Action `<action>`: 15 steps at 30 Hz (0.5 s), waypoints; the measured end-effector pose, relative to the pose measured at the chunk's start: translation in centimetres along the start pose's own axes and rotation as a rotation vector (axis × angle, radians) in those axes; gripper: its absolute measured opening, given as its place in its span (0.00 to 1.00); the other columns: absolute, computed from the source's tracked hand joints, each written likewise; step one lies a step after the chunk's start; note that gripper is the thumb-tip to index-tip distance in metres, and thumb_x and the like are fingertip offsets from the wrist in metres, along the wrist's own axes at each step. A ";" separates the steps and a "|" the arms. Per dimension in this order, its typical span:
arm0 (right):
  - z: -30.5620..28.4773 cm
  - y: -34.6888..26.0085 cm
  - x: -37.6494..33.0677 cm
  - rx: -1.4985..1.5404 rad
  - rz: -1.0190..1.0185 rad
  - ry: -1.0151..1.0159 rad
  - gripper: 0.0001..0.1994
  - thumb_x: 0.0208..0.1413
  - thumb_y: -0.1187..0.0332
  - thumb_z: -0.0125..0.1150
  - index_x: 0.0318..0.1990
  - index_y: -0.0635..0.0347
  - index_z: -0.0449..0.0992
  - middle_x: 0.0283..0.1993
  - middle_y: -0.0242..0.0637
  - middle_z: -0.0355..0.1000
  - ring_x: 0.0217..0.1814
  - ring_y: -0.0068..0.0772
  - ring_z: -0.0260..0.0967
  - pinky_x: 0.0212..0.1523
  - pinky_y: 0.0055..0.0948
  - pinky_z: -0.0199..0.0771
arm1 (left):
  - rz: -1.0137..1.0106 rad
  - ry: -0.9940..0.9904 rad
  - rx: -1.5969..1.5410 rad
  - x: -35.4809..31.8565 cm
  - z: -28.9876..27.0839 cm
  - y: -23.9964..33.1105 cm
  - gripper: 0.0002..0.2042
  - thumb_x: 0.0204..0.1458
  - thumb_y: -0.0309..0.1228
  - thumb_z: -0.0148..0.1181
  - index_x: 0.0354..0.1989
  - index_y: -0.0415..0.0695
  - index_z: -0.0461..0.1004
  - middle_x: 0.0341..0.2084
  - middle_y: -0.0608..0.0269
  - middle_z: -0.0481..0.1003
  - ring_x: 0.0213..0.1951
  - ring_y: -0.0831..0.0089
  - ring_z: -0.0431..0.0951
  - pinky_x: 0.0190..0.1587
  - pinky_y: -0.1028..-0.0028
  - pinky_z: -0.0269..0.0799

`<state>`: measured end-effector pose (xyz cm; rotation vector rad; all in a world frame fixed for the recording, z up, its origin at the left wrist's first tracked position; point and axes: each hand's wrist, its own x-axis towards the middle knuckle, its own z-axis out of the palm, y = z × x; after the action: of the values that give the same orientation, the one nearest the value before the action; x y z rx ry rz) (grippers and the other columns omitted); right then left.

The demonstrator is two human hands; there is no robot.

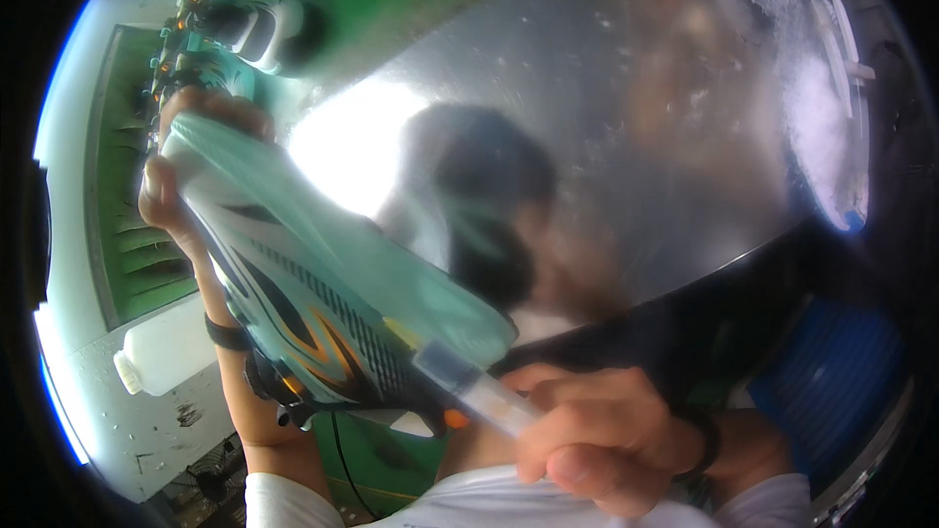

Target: Apply adhesive or filler to the seams of shoes using a syringe and then refill the syringe.

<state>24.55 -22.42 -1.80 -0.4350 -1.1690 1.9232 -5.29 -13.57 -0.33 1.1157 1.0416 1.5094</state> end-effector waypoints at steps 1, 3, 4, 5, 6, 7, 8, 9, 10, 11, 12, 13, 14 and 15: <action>-0.2 0.2 -0.6 0.059 0.002 0.014 0.12 0.56 0.68 0.45 0.28 0.68 0.72 0.23 0.43 0.68 0.19 0.36 0.64 0.44 0.43 0.68 | -0.001 -0.043 0.048 0.2 -0.7 -0.3 0.29 0.44 0.47 0.56 0.46 0.33 0.68 0.37 0.45 0.74 0.39 0.59 0.76 0.44 0.67 0.72; -0.4 0.3 -1.8 0.074 0.029 0.050 0.13 0.57 0.68 0.44 0.28 0.68 0.72 0.23 0.43 0.68 0.19 0.36 0.64 0.41 0.40 0.69 | -0.004 0.053 0.144 0.3 -0.6 -0.7 0.28 0.46 0.47 0.53 0.47 0.33 0.68 0.38 0.45 0.74 0.39 0.61 0.75 0.45 0.68 0.71; -0.6 0.3 -2.3 0.080 0.053 0.076 0.14 0.58 0.68 0.43 0.29 0.68 0.72 0.23 0.44 0.69 0.19 0.36 0.64 0.38 0.36 0.69 | 0.004 0.151 0.238 0.2 -0.5 -0.8 0.27 0.49 0.46 0.51 0.47 0.32 0.68 0.39 0.45 0.74 0.39 0.63 0.75 0.46 0.70 0.70; -0.7 0.4 -2.8 0.090 0.054 0.081 0.14 0.58 0.68 0.43 0.29 0.68 0.72 0.23 0.44 0.69 0.19 0.36 0.64 0.38 0.36 0.69 | 0.043 0.146 0.313 0.1 -0.9 -1.0 0.26 0.52 0.45 0.46 0.48 0.32 0.68 0.39 0.48 0.74 0.38 0.67 0.75 0.45 0.72 0.69; -0.9 0.3 -3.2 0.101 0.063 0.108 0.14 0.59 0.68 0.42 0.29 0.67 0.72 0.24 0.44 0.69 0.20 0.35 0.64 0.35 0.33 0.68 | 0.036 0.142 0.322 -0.1 -1.5 -1.1 0.26 0.52 0.45 0.46 0.48 0.32 0.68 0.39 0.48 0.74 0.38 0.67 0.75 0.45 0.72 0.69; -1.0 0.5 -3.6 0.111 0.072 0.137 0.14 0.59 0.68 0.40 0.29 0.67 0.72 0.25 0.44 0.69 0.20 0.34 0.64 0.32 0.30 0.68 | 0.028 0.174 0.351 -0.3 -2.5 -1.3 0.26 0.52 0.46 0.46 0.48 0.32 0.68 0.38 0.50 0.74 0.37 0.68 0.74 0.45 0.72 0.69; -1.1 0.6 -3.9 0.122 0.071 0.142 0.14 0.59 0.68 0.40 0.29 0.67 0.72 0.25 0.44 0.69 0.20 0.34 0.64 0.32 0.30 0.68 | 0.023 0.205 0.383 -0.4 -3.0 -1.2 0.27 0.52 0.47 0.46 0.48 0.32 0.69 0.37 0.52 0.74 0.37 0.70 0.74 0.44 0.72 0.69; -1.3 0.8 -4.2 0.190 0.085 0.154 0.15 0.60 0.68 0.40 0.29 0.67 0.72 0.25 0.45 0.70 0.21 0.34 0.65 0.31 0.29 0.68 | -0.087 0.295 0.396 -0.9 -2.8 -1.1 0.27 0.53 0.47 0.47 0.48 0.32 0.68 0.34 0.56 0.73 0.36 0.72 0.73 0.44 0.74 0.68; -1.7 1.1 -4.5 0.257 0.099 0.168 0.15 0.60 0.68 0.39 0.28 0.67 0.72 0.25 0.45 0.70 0.22 0.33 0.66 0.31 0.28 0.68 | -0.193 0.199 0.285 -1.0 -3.3 -1.1 0.24 0.53 0.50 0.51 0.46 0.41 0.68 0.35 0.63 0.70 0.37 0.74 0.70 0.43 0.74 0.67; -2.1 1.5 -4.7 0.263 0.085 0.178 0.14 0.59 0.69 0.40 0.29 0.67 0.71 0.25 0.44 0.71 0.23 0.33 0.68 0.31 0.29 0.69 | -0.217 0.356 0.294 -1.5 -4.1 -1.7 0.24 0.52 0.50 0.52 0.47 0.41 0.68 0.36 0.62 0.70 0.38 0.74 0.70 0.43 0.74 0.67; -2.2 1.6 -4.8 0.273 0.080 0.189 0.14 0.59 0.69 0.40 0.29 0.67 0.71 0.25 0.44 0.71 0.23 0.33 0.68 0.31 0.29 0.69 | -0.240 0.517 0.312 -2.2 -4.5 -1.9 0.24 0.52 0.50 0.52 0.48 0.42 0.67 0.37 0.62 0.70 0.40 0.74 0.69 0.42 0.74 0.67; -2.5 1.8 -4.7 0.287 0.098 0.195 0.14 0.58 0.69 0.40 0.29 0.67 0.71 0.25 0.44 0.71 0.23 0.33 0.68 0.31 0.28 0.69 | -0.316 0.522 0.199 -2.9 -3.2 -1.9 0.24 0.55 0.48 0.48 0.50 0.40 0.67 0.39 0.61 0.70 0.41 0.74 0.70 0.44 0.74 0.67; -2.8 2.0 -4.7 0.301 0.115 0.201 0.13 0.57 0.70 0.40 0.29 0.67 0.71 0.25 0.43 0.71 0.22 0.33 0.67 0.32 0.28 0.69 | -0.393 0.526 0.086 -3.7 -1.9 -1.7 0.23 0.58 0.45 0.44 0.52 0.38 0.66 0.41 0.60 0.71 0.43 0.74 0.71 0.47 0.73 0.67; -3.1 1.6 -4.7 0.259 0.187 0.176 0.12 0.56 0.70 0.41 0.30 0.66 0.71 0.25 0.42 0.71 0.22 0.31 0.67 0.31 0.26 0.68 | -0.157 0.551 0.566 -5.1 -2.6 -2.0 0.23 0.57 0.46 0.45 0.52 0.39 0.65 0.41 0.58 0.71 0.42 0.72 0.73 0.46 0.72 0.69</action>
<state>28.59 -24.78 -5.30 -0.5749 -0.7765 2.1150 -6.74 -18.41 -3.59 0.9640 1.9791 1.4649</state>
